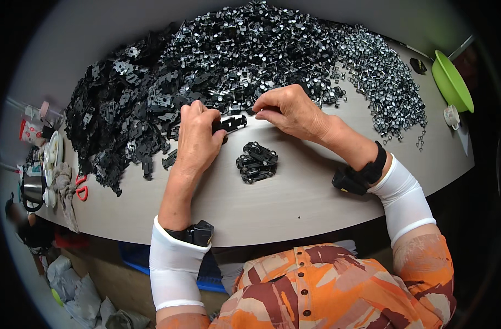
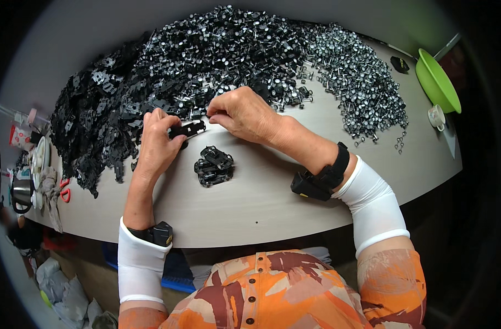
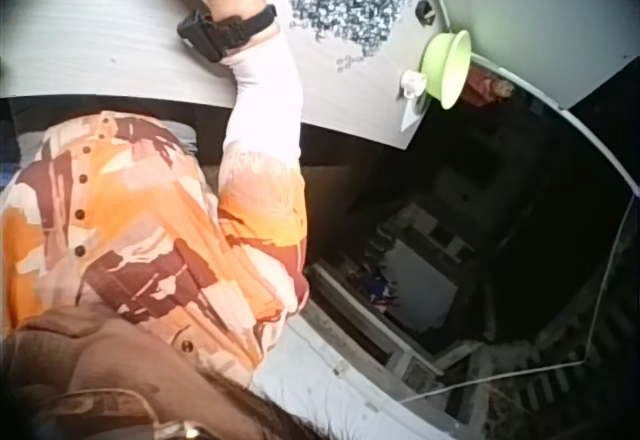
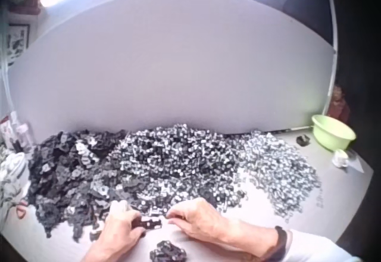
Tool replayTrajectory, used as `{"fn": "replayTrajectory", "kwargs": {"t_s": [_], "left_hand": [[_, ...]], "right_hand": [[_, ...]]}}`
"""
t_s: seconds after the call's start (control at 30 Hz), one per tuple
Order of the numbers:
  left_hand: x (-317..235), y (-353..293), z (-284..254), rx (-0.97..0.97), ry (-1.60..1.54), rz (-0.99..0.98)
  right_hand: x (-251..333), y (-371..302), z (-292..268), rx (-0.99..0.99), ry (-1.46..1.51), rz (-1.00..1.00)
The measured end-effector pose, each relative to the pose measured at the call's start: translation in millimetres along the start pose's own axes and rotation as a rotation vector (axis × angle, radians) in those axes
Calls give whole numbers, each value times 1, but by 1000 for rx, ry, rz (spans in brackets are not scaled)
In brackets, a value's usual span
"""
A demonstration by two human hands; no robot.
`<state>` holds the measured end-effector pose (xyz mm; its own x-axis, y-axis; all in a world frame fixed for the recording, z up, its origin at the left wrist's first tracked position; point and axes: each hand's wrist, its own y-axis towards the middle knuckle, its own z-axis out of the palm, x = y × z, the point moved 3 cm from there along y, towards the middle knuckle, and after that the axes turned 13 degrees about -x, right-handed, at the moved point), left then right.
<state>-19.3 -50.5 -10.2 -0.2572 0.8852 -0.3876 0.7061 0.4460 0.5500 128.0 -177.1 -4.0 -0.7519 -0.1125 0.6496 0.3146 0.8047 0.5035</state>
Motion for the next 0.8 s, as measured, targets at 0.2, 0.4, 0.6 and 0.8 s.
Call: {"fn": "replayTrajectory", "kwargs": {"t_s": [0.2,0.4,0.6,0.8], "left_hand": [[8,-1,2,-2,-60,48],[15,-1,5,170,-761,-545],[27,3,4,48,-1365,-865],[23,-5,16,106,-1390,-917]], "right_hand": [[-4,3,12,-118,17,1],[3,7,23,-83,124,0],[-6,4,16,78,646,673],[-4,1,14,-58,649,697]]}}
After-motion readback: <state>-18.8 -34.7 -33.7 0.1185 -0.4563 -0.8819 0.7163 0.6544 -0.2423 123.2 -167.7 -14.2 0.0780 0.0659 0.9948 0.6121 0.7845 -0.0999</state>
